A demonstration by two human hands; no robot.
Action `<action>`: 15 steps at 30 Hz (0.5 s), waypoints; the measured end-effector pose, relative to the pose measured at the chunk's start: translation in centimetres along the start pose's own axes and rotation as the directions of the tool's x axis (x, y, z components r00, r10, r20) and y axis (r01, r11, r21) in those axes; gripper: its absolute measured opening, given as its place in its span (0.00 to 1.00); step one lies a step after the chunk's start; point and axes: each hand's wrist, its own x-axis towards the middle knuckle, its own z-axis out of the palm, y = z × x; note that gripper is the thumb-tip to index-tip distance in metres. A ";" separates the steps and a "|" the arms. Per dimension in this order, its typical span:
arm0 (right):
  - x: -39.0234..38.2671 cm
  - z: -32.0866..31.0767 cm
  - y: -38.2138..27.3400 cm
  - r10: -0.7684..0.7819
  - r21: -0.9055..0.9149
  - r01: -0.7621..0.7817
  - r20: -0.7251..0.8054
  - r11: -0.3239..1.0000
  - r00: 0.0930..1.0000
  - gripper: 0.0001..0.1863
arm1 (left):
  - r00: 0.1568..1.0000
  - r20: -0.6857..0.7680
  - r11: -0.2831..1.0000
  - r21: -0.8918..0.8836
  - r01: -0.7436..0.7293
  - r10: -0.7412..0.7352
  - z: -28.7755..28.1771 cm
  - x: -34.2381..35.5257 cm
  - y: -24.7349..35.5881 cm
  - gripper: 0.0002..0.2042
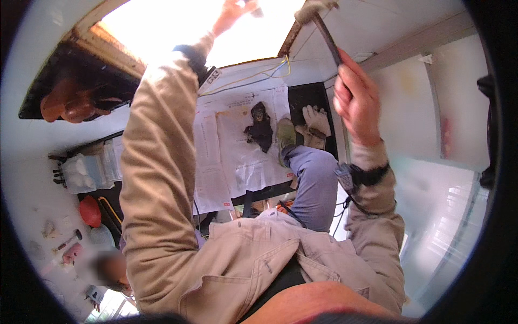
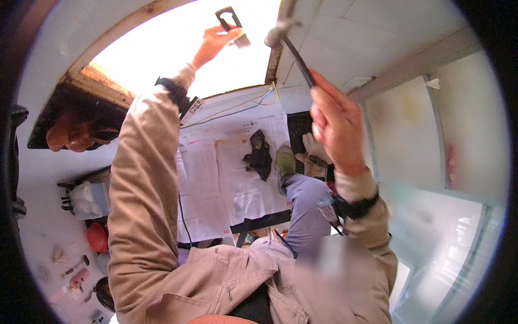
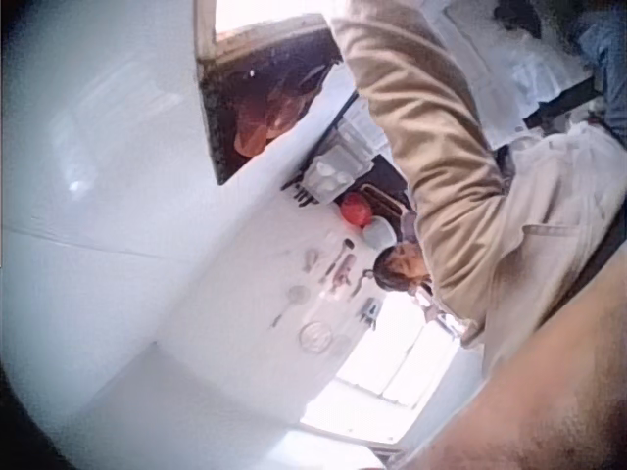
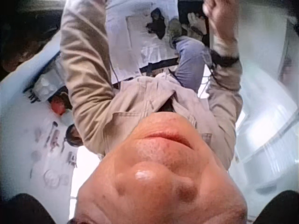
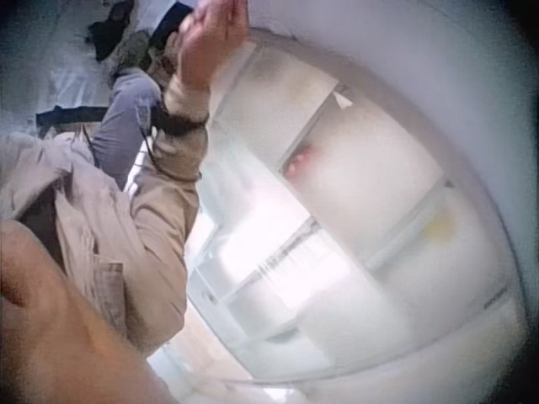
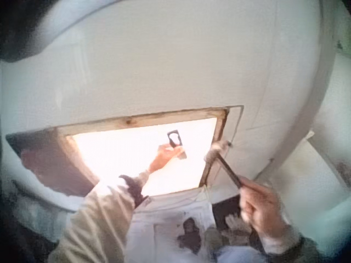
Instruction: The person uses a hammer to drive nails into a wooden frame near a window. They repeatedly position a nail and strike it with the hammer, working along the top edge of the frame.
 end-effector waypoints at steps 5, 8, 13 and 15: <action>-2.1 -6.7 1.4 0.101 -0.060 -0.101 0.001 0.993 0.995 0.23 | 0.983 -0.129 0.986 0.087 0.143 -0.131 -5.1 -1.4 2.7 0.15; -1.8 -8.1 2.1 0.124 -0.004 -0.124 0.008 0.992 0.992 0.24 | 0.963 -0.155 0.971 0.061 0.231 -0.219 -6.4 -2.3 5.1 0.13; -1.0 -8.7 3.0 0.176 -0.019 -0.177 -0.039 0.984 0.984 0.24 | 0.954 -0.177 0.971 -0.036 0.237 -0.240 -6.1 -2.6 7.0 0.09; -0.7 -8.9 3.4 0.203 -0.031 -0.204 -0.030 0.979 0.979 0.24 | 0.968 -0.161 0.980 0.017 0.200 -0.195 -6.2 -2.4 7.4 0.08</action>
